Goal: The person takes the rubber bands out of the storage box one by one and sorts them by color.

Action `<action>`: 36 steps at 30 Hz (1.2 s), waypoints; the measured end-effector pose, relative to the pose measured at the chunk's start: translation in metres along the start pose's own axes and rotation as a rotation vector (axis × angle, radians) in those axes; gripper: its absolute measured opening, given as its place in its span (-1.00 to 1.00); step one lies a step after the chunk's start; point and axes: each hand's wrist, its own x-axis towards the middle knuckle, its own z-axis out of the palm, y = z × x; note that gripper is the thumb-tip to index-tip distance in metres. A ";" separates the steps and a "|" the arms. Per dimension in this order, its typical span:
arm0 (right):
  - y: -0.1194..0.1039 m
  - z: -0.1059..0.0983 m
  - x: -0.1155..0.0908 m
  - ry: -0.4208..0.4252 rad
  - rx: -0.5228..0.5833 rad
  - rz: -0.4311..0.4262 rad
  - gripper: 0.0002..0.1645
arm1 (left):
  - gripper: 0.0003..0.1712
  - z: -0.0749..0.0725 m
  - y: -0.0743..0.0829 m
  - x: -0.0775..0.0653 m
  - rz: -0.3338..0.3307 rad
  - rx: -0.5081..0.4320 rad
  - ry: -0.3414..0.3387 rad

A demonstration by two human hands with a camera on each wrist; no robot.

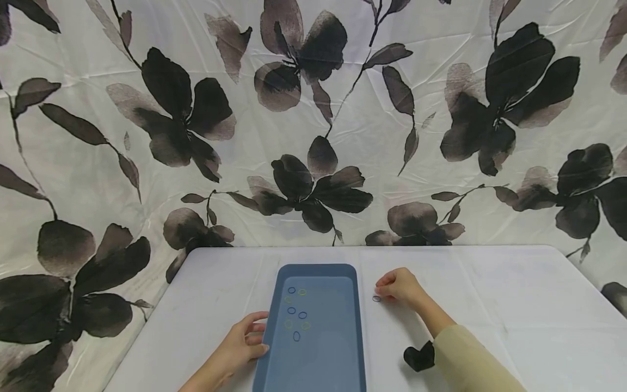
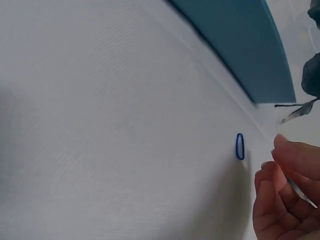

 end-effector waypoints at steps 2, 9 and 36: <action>-0.004 -0.001 0.001 -0.005 0.017 -0.003 -0.93 | -0.20 -0.001 0.000 0.000 0.002 0.006 -0.002; -0.020 0.000 0.003 -0.030 0.087 0.004 -0.89 | -0.20 -0.003 -0.002 0.001 0.002 0.012 -0.020; -0.072 0.058 0.003 -0.193 0.165 -0.152 -0.83 | -0.20 -0.003 -0.002 -0.001 0.014 -0.012 -0.020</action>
